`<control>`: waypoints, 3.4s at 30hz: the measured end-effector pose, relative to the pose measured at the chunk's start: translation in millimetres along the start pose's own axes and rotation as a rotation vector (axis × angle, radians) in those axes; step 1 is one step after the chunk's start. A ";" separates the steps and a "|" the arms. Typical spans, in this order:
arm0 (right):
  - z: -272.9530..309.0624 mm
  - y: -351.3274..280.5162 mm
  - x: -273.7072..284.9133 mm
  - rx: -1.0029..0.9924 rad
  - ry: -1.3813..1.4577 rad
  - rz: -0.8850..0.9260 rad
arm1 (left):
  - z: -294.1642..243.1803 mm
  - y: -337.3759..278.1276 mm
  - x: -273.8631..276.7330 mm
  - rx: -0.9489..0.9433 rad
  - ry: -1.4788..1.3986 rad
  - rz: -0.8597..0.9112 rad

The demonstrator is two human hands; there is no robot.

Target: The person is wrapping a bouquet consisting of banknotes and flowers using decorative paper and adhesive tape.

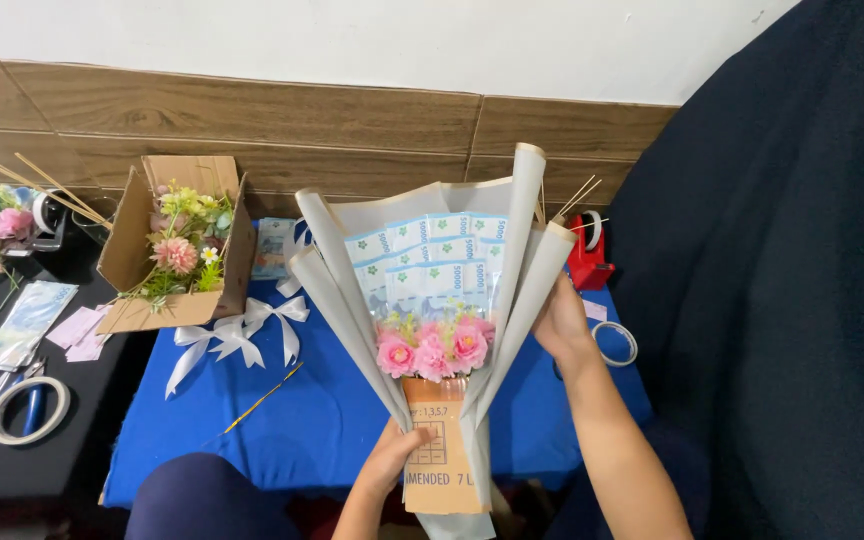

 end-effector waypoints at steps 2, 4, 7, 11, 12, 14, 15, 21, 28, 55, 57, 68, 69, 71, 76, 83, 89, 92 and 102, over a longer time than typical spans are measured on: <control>-15.1 16.0 8.3 -0.054 0.264 0.183 | -13.3 -6.3 -4.1 -0.039 0.090 -0.031; -24.1 11.4 12.5 -0.094 0.236 0.075 | -27.7 -15.9 -10.2 0.000 0.175 -0.122; -52.3 -0.4 26.0 -0.138 0.168 -0.038 | -44.0 -27.2 -15.0 0.058 0.288 -0.227; -106.8 -30.7 54.9 -0.251 -0.045 -0.018 | -46.6 -27.0 -17.5 0.086 0.301 -0.229; -116.2 -37.8 52.5 -0.258 -0.044 -0.020 | -47.3 -26.3 -18.8 0.092 0.299 -0.233; -136.4 -54.5 49.9 -0.324 -0.072 -0.016 | -45.9 -24.4 -22.7 0.121 0.240 -0.232; -145.4 -57.1 49.3 -0.327 -0.072 -0.019 | -41.9 -20.9 -21.9 0.124 0.239 -0.232; -180.2 -67.3 50.0 -0.368 -0.290 -0.096 | -35.1 -13.5 -15.8 0.140 0.176 -0.321; -192.2 -58.5 57.7 -0.316 -0.472 -0.064 | 0.2 21.5 40.3 0.131 0.802 -0.513; -121.1 33.7 34.4 0.700 -2.124 0.627 | -127.8 67.9 23.8 -0.414 2.420 -0.289; -125.7 35.6 39.8 0.754 -2.136 0.650 | -120.4 77.0 39.0 -0.435 2.430 -0.285; -130.3 33.9 63.0 0.536 -2.064 0.624 | -101.8 75.9 67.6 -0.434 2.385 -0.279; -130.7 33.2 63.7 0.534 -2.064 0.625 | -101.9 75.6 68.1 -0.433 2.385 -0.278; -131.8 32.7 67.0 0.478 -2.084 0.613 | -100.7 75.6 70.2 -0.375 2.383 -0.244; -127.1 30.3 62.8 0.475 -2.057 0.616 | -112.5 62.7 55.1 -0.369 2.358 -0.235; -140.6 34.6 78.5 0.431 -2.053 0.604 | -101.2 68.3 69.8 -0.269 2.369 -0.207; -135.7 32.6 74.2 0.421 -2.002 0.599 | -101.9 68.7 70.3 -0.339 2.334 -0.231; -141.8 34.1 80.3 0.414 -1.991 0.587 | -96.2 71.1 75.7 -0.314 2.333 -0.224; -147.4 34.5 84.8 0.383 -2.029 0.576 | -97.8 69.8 74.9 -0.265 2.309 -0.188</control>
Point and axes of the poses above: each hand's wrist, its own y-axis towards the middle knuckle, its own x-axis out of the back of the hand, z = x × y, the point moved 5 cm from there along y, towards the middle knuckle, and after that the axes turned 2 degrees about x, right-handed, at the moved point
